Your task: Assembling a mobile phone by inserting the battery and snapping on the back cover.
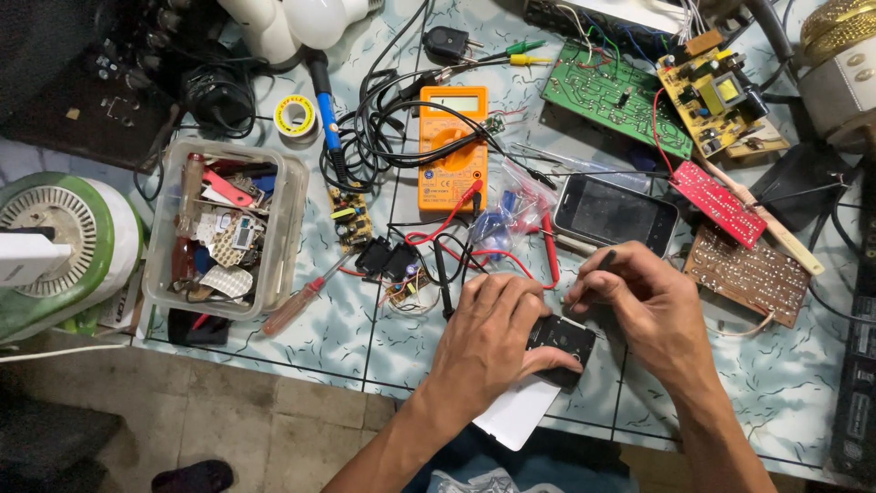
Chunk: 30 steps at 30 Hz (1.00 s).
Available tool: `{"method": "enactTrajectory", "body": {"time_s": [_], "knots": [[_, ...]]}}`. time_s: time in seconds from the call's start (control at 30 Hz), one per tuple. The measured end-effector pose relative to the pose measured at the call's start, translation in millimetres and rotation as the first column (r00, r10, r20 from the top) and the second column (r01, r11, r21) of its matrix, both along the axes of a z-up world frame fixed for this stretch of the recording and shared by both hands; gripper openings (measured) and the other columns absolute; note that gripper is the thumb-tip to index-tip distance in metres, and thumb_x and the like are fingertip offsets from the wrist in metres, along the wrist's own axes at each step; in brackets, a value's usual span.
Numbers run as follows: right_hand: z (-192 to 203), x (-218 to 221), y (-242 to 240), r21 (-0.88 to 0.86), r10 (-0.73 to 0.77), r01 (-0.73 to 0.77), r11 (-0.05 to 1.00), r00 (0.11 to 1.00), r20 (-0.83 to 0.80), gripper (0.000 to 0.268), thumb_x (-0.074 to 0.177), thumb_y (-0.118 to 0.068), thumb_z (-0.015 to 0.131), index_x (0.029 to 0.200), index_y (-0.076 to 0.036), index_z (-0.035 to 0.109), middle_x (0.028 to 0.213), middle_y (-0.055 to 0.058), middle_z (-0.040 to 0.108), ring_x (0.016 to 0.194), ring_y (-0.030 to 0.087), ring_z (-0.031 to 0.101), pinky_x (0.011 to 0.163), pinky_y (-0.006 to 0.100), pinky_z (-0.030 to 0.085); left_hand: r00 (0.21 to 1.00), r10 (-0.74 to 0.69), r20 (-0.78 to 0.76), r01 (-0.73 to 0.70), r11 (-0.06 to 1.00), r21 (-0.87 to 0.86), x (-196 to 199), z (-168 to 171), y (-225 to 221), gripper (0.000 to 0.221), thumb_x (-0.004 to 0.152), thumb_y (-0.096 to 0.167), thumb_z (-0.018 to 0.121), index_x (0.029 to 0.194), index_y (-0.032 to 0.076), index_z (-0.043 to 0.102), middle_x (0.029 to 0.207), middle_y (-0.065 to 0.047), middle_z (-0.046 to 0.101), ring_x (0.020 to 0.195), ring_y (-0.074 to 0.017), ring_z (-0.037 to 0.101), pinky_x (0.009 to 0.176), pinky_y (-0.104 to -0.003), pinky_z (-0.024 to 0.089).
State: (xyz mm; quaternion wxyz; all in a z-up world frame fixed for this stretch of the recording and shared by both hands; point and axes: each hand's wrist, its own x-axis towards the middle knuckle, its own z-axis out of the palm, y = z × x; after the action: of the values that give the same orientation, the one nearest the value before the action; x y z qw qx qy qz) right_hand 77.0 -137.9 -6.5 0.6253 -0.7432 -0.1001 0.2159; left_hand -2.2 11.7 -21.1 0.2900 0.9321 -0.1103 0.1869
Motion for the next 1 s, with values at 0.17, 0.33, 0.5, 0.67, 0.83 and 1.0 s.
{"method": "enactTrajectory", "body": {"time_s": [0.17,0.33,0.5,0.67,0.83,1.0], "knots": [[9.6,-1.2,3.8,-0.101,0.03,-0.025,0.995,0.998,0.046,0.005,0.085,-0.005,0.052,0.082,-0.001,0.053,0.067,0.01,0.065,0.06,0.015,0.063,0.061,0.022,0.054,1.0,-0.01,-0.002,0.011,1.0,0.021,0.0,3.0,-0.3,0.052,0.067,0.054,0.062,0.082,0.006,0.049,0.095,-0.007,0.052,0.09,-0.0246,0.047,0.085,-0.037,0.036],[5.6,2.5,3.0,-0.292,0.148,-0.103,0.951,0.98,0.136,0.01,0.086,-0.011,0.052,0.079,-0.007,0.059,0.064,0.0,0.063,0.055,0.007,0.058,0.057,0.017,0.046,1.0,-0.028,-0.007,0.028,1.0,0.009,0.0,5.4,1.1,0.058,0.065,0.059,0.058,0.081,0.005,0.047,0.093,-0.009,0.05,0.089,-0.0258,0.046,0.085,-0.039,0.036],[8.3,6.9,4.1,-0.36,0.204,-0.145,0.921,0.97,0.133,0.008,0.083,-0.012,0.055,0.077,-0.009,0.059,0.055,0.0,0.061,0.048,0.006,0.053,0.05,0.018,0.041,0.999,-0.036,0.001,0.036,0.999,0.0,0.8,9.7,0.8,0.072,0.058,0.07,0.05,0.084,0.002,0.046,0.094,-0.012,0.049,0.091,-0.0281,0.046,0.09,-0.042,0.034],[10.4,9.6,5.4,-0.413,0.202,-0.152,0.898,0.976,0.079,0.01,0.082,-0.01,0.055,0.074,-0.011,0.06,0.053,-0.002,0.062,0.047,0.004,0.055,0.049,0.017,0.041,0.999,-0.048,-0.02,0.049,0.998,0.04,1.2,6.4,0.4,0.081,0.053,0.074,0.047,0.084,0.0,0.046,0.097,-0.013,0.049,0.092,-0.0288,0.045,0.09,-0.043,0.033],[9.8,11.6,4.2,-0.492,0.24,-0.163,0.855,0.966,0.096,0.01,0.081,-0.014,0.054,0.074,-0.014,0.06,0.049,-0.005,0.061,0.043,0.003,0.049,0.046,0.019,0.037,0.998,-0.055,-0.042,0.057,0.997,0.057,1.3,3.5,-0.3,0.081,0.054,0.074,0.045,0.085,0.0,0.046,0.097,-0.014,0.049,0.093,-0.0291,0.045,0.09,-0.044,0.032],[6.1,13.2,2.8,-0.451,0.272,-0.183,0.873,0.952,0.141,0.012,0.083,-0.012,0.052,0.073,-0.013,0.058,0.055,-0.006,0.063,0.045,0.002,0.056,0.049,0.016,0.042,0.995,-0.053,-0.079,0.056,0.998,0.041,1.5,0.5,-2.2,0.074,0.057,0.071,0.053,0.083,0.002,0.048,0.095,-0.014,0.047,0.092,-0.0299,0.045,0.091,-0.046,0.031]]}}
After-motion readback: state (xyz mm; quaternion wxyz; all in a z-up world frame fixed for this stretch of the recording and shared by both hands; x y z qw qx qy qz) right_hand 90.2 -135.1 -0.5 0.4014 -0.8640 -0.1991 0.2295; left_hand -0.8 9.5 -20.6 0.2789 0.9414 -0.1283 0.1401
